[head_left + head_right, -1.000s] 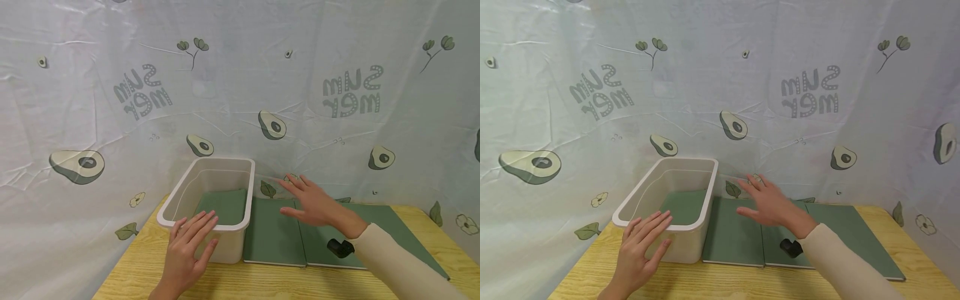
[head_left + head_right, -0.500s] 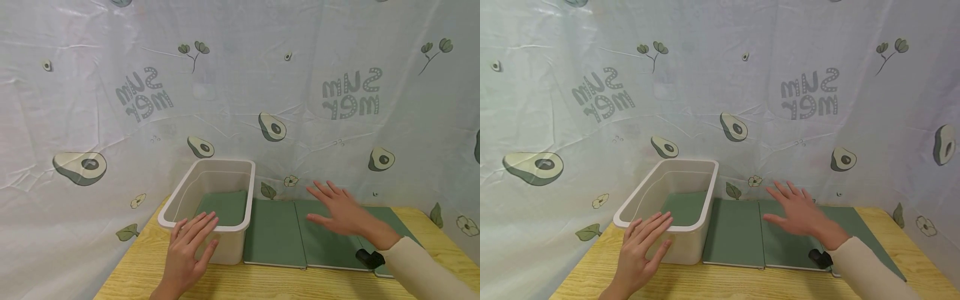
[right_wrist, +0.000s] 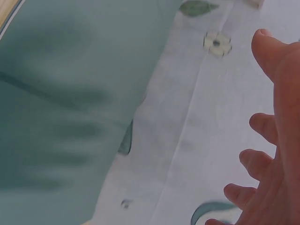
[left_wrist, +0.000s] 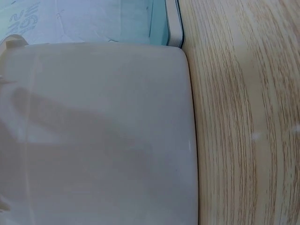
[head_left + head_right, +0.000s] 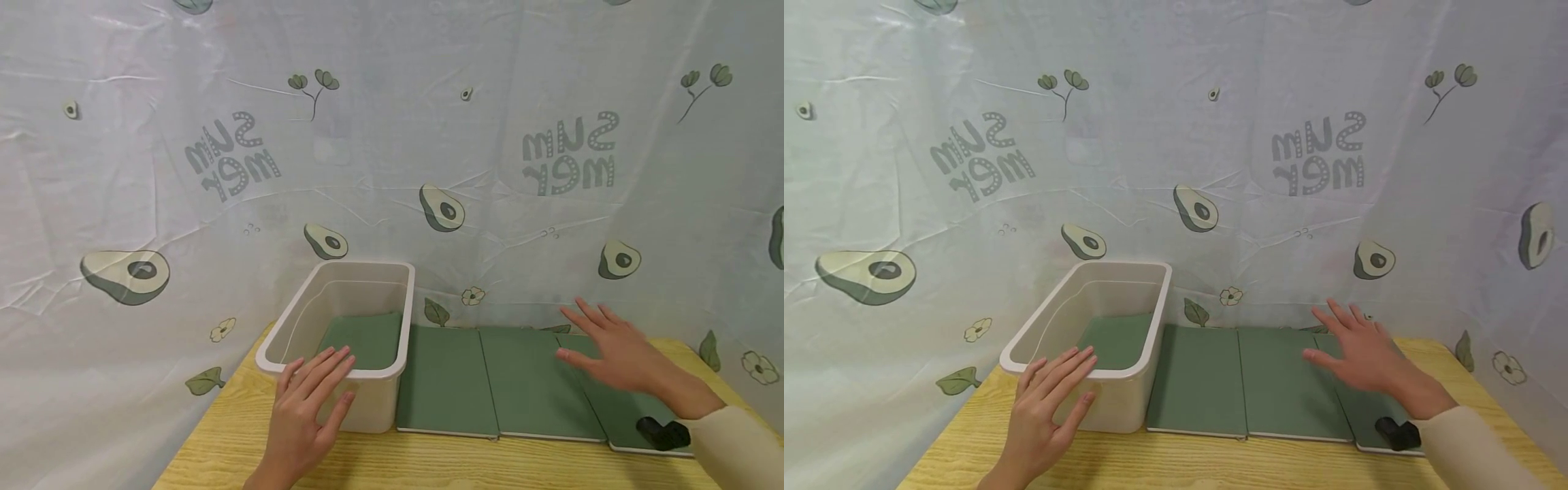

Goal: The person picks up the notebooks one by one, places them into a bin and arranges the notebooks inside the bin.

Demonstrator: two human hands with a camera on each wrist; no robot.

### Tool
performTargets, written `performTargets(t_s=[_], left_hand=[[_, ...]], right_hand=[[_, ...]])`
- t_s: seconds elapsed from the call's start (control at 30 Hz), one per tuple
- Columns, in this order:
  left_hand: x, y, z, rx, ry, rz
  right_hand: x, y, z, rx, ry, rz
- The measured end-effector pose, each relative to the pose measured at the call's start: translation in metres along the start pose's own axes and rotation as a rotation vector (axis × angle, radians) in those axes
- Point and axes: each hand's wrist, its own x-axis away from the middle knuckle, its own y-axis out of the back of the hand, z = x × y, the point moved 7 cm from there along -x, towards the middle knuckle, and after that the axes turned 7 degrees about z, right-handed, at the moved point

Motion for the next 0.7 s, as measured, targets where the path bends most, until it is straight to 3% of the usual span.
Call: performTargets(t_s=[0.37,0.7], left_hand=[[-0.001,0.0,0.0,0.012,-0.008,-0.005],[0.0,-0.001,0.001,0.005,-0.008,-0.011]], right_hand=[[0.025,0.007,-0.054,0.038,-0.075,-0.015],[0.035,0.013,-0.082,0.053,-0.137,-0.01]])
